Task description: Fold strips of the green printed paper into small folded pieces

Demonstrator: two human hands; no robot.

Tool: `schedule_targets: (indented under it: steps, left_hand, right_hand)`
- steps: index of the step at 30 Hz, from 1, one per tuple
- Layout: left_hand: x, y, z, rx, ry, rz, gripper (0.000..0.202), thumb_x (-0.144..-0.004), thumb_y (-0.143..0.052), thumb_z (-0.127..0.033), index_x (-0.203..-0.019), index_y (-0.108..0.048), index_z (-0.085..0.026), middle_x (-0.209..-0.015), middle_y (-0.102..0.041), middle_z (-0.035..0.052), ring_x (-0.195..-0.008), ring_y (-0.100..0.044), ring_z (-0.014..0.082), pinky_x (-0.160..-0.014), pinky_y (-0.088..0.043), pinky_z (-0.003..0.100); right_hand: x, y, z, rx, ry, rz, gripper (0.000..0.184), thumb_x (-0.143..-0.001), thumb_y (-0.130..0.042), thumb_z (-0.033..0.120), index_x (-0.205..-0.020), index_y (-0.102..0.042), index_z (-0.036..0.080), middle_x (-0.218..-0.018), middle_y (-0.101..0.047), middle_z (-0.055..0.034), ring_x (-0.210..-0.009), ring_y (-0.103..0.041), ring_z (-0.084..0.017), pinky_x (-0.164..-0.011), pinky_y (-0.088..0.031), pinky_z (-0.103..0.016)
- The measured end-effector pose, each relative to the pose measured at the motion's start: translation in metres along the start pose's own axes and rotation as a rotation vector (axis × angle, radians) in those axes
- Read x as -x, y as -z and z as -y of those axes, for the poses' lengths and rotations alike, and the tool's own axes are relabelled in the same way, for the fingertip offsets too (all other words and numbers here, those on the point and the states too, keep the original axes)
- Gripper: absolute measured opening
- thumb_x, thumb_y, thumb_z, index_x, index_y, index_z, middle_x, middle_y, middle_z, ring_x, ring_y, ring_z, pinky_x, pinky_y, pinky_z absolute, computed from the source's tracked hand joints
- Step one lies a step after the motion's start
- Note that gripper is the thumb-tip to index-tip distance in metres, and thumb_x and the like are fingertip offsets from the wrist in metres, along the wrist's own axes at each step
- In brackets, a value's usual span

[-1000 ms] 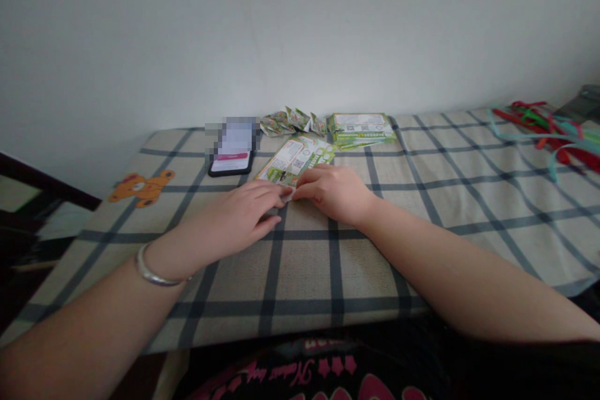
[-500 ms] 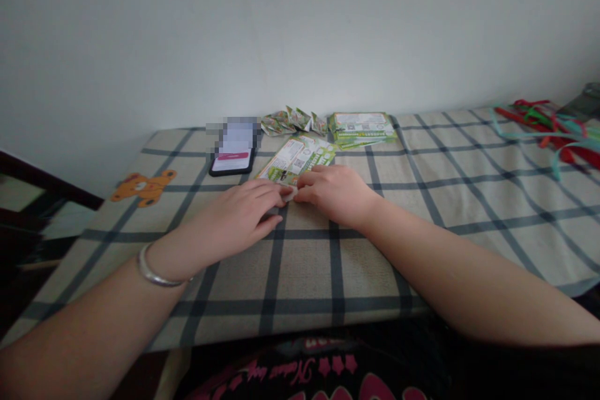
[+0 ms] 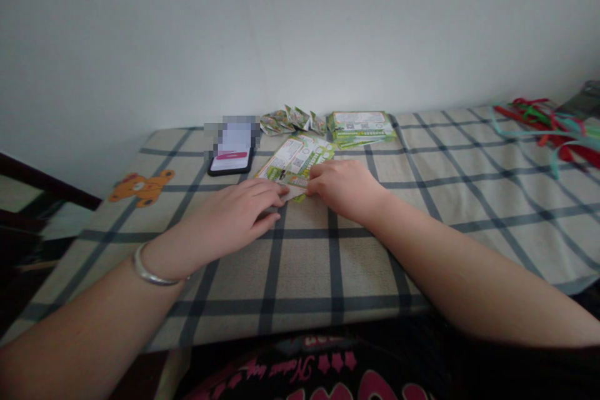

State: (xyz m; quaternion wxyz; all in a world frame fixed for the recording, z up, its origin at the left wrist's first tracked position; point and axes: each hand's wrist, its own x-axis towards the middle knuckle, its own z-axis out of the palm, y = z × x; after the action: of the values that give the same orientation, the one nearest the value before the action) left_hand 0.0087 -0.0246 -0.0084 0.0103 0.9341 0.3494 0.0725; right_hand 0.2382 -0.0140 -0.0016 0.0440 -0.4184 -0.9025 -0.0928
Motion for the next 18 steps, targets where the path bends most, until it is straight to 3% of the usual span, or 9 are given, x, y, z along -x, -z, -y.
schedule_targets:
  steps: [5,18]
  left_hand:
    - [0.0007,-0.0011,0.0033,0.019,-0.020,-0.006,0.021,-0.090,-0.056,-0.023,-0.108,-0.064,-0.015,-0.121,-0.064,0.0087,-0.114,-0.056,0.0253,-0.100,-0.047,0.044]
    - [0.0002,-0.0007,0.0069,0.065,-0.024,-0.009,0.017,-0.092,-0.049,-0.020,-0.094,-0.066,-0.016,-0.117,-0.066,0.0078,-0.109,-0.061,0.0227,-0.097,-0.050,0.042]
  right_hand:
    - [0.0028,0.0017,-0.0035,0.015,-0.015,0.001,0.020,-0.086,-0.056,0.016,-0.080,-0.074,0.023,-0.084,-0.070,-0.0019,-0.074,-0.060,-0.016,-0.056,-0.027,-0.029]
    - [0.0044,0.0007,-0.0049,0.046,-0.018,0.029,0.020,-0.084,-0.056,0.017,-0.083,-0.074,0.025,-0.086,-0.070,-0.0012,-0.071,-0.061,-0.016,-0.052,-0.024,-0.029]
